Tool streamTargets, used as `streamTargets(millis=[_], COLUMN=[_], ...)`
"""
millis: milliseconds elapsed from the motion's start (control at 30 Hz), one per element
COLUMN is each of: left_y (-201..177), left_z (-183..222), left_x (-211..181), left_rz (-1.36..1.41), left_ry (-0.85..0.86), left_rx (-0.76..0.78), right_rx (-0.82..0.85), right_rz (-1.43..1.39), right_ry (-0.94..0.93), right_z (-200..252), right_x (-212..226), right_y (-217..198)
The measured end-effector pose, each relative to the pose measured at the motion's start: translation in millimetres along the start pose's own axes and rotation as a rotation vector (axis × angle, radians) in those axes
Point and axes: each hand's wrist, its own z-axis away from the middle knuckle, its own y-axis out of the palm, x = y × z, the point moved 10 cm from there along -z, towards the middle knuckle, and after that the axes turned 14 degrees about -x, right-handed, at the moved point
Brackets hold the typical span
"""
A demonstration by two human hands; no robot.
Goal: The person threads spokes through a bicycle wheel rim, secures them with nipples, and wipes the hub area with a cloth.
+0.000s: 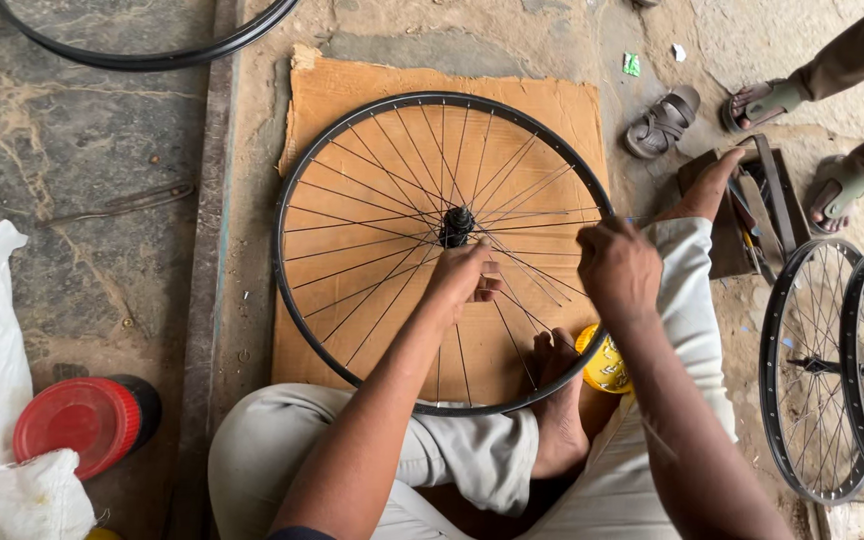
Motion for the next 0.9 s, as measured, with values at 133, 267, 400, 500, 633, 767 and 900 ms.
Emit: streamTargets(millis=[133,267,400,500,633,767,900], left_y=[-2,-16,-17,-19,-14,-13,-19], left_z=[-2,-2,9,11,12,9,7], left_x=[2,12,15,5,3,8,14], left_rz=[-0.079,-0.113,-0.1,-0.107,-0.111,-0.127,-0.15], left_ry=[0.022,-0.006,-0.01,0.009,-0.045,-0.073,-0.021], left_rx=[0.104,0.037,0.053,0.043,0.09,0.093,0.121], right_rx=[0.751,0.575,0.237,0.289,0.75,0.512,0.278], right_rz=[-0.157,-0.295,-0.485,-0.344,-0.403,-0.337,-0.467], right_ry=[0.072,0.37,0.226,0.188,0.225,0.345,0.192], right_z=[86,97,62,47,95,93,56], right_x=[33,23,20,-14,-16,5,33], right_y=[50,90,126,129,113,89,117])
